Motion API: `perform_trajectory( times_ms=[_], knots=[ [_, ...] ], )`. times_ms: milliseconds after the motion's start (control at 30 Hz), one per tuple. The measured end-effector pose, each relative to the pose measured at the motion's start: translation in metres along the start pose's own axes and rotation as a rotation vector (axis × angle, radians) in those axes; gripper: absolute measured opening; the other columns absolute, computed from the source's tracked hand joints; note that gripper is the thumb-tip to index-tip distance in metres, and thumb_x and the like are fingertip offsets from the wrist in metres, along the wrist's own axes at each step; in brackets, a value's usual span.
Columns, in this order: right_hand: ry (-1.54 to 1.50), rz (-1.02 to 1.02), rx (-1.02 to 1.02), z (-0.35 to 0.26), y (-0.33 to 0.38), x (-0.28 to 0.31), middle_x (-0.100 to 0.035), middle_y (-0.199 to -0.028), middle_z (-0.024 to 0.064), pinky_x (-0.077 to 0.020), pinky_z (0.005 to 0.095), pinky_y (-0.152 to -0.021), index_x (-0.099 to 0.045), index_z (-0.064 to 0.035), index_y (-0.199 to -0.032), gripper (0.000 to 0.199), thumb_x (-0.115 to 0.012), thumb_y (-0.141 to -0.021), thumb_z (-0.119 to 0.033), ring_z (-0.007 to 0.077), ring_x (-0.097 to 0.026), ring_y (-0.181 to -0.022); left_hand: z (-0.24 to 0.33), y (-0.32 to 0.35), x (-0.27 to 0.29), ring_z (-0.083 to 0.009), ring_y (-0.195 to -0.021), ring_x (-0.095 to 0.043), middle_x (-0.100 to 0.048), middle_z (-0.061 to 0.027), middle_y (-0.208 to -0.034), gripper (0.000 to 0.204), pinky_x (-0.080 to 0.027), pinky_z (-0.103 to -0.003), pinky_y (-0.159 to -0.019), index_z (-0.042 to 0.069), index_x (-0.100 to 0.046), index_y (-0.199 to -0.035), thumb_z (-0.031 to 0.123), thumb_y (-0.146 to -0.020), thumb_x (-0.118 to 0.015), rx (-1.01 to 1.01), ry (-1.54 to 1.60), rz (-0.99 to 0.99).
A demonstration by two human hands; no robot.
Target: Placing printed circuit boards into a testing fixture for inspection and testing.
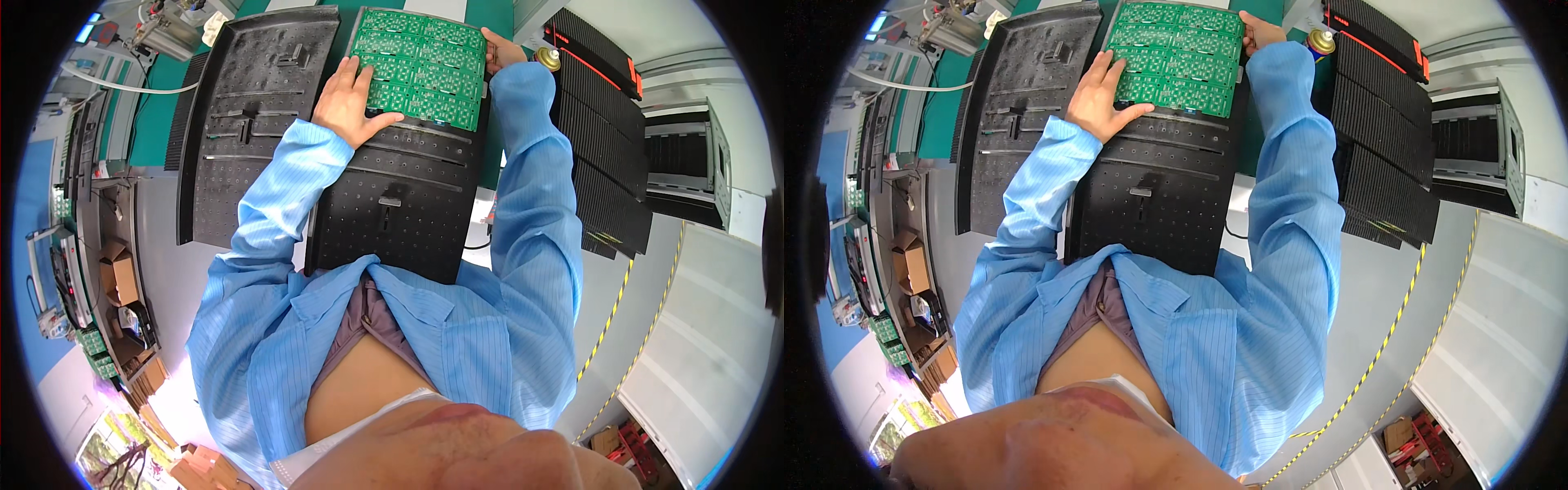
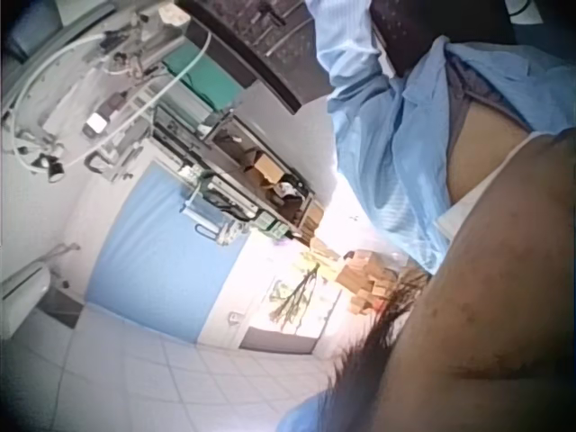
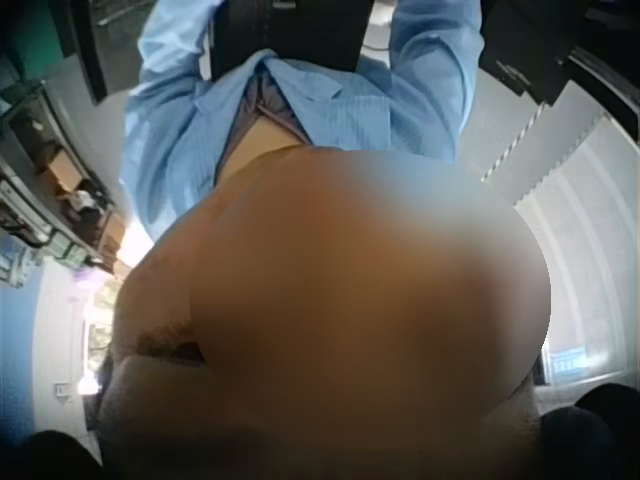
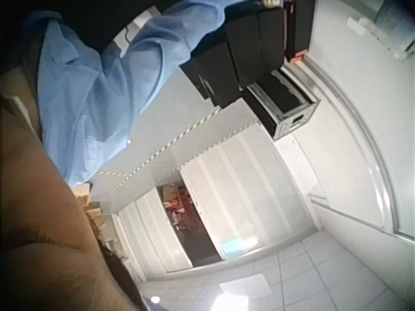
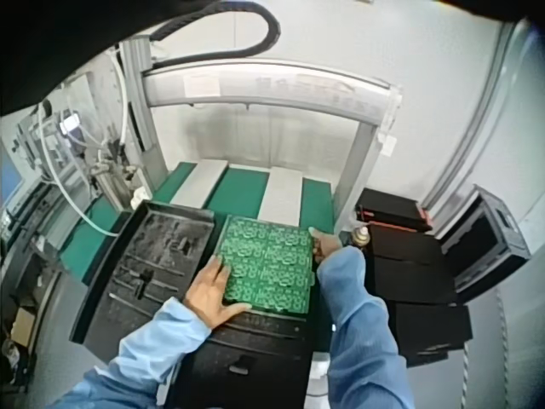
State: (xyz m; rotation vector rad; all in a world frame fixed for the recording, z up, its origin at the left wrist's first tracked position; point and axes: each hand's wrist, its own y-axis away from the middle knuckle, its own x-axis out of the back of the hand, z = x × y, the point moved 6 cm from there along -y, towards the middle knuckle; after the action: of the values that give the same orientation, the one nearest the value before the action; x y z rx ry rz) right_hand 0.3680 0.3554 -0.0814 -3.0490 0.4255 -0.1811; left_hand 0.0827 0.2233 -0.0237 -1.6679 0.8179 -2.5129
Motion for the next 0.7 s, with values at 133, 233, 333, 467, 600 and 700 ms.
perform_trajectory(
  times_ms=[133,233,333,467,600,700],
  knots=[
    [0.013,0.003,0.011,0.0006,0.0004,-0.0002,-0.057,-0.062,0.0018,-0.0316,0.0182,-0.045,-0.066,-0.0016,-0.089,0.024,-0.066,-0.08,-0.024,0.0075,-0.045,-0.05,0.0014,0.001,-0.0006,-0.0352,-0.123,-0.039,-0.043,-0.0227,-0.128,0.077,-0.036,-0.039,-0.1,-0.002,-0.047,-0.121,0.049,-0.068,-0.071,0.03,-0.029,-0.003],
    [0.02,0.005,0.019,-0.0007,0.0026,0.0025,-0.056,-0.062,0.0017,-0.0314,0.0182,-0.045,-0.066,-0.0016,-0.089,0.024,-0.066,-0.08,-0.024,0.0074,-0.045,-0.05,0.0011,0.0011,-0.0025,-0.0349,-0.124,-0.038,-0.043,-0.0226,-0.129,0.077,-0.035,-0.039,-0.1,-0.001,-0.047,-0.121,0.049,-0.069,-0.07,0.057,-0.062,-0.024],
    [0.024,0.006,0.027,-0.0005,0.0007,0.0012,-0.056,-0.061,0.0017,-0.0313,0.0181,-0.045,-0.066,-0.0016,-0.089,0.024,-0.066,-0.079,-0.024,0.0074,-0.044,-0.05,-0.0003,0.0028,-0.0062,-0.0368,-0.125,-0.036,-0.042,-0.0257,-0.128,0.079,-0.03,-0.04,-0.103,-0.004,-0.047,-0.12,0.055,-0.071,-0.065,0.037,-0.046,-0.004],
    [0.028,0.012,0.042,-0.003,0.0025,0.0017,-0.056,-0.061,0.0017,-0.0311,0.0181,-0.045,-0.066,-0.0017,-0.089,0.024,-0.066,-0.079,-0.024,0.0073,-0.044,-0.05,-0.0006,0.0041,-0.0088,-0.0373,-0.126,-0.035,-0.041,-0.0269,-0.129,0.08,-0.028,-0.041,-0.105,-0.005,-0.047,-0.12,0.057,-0.072,-0.062,0.028,-0.051,-0.001],
    [0.034,0.022,0.06,-0.0038,0.0042,0.0013,-0.055,-0.061,0.0016,-0.0309,0.0181,-0.045,-0.066,-0.0017,-0.089,0.024,-0.066,-0.079,-0.024,0.0073,-0.044,-0.05,0.0016,0.0037,-0.007,-0.0368,-0.126,-0.034,-0.04,-0.0265,-0.13,0.079,-0.028,-0.041,-0.104,-0.005,-0.046,-0.121,0.056,-0.072,-0.063,0.026,-0.067,-0.004],
    [0.042,0.034,0.071,-0.0042,0.0022,0.0013,-0.055,-0.061,0.0016,-0.0307,0.018,-0.045,-0.066,-0.0017,-0.089,0.024,-0.066,-0.079,-0.024,0.0072,-0.044,-0.05,0.0041,0.003,-0.0045,-0.0359,-0.126,-0.035,-0.04,-0.0248,-0.13,0.076,-0.032,-0.039,-0.102,-0.003,-0.045,-0.122,0.051,-0.073,-0.066,0.03,-0.091,-0.009]
  ],
)
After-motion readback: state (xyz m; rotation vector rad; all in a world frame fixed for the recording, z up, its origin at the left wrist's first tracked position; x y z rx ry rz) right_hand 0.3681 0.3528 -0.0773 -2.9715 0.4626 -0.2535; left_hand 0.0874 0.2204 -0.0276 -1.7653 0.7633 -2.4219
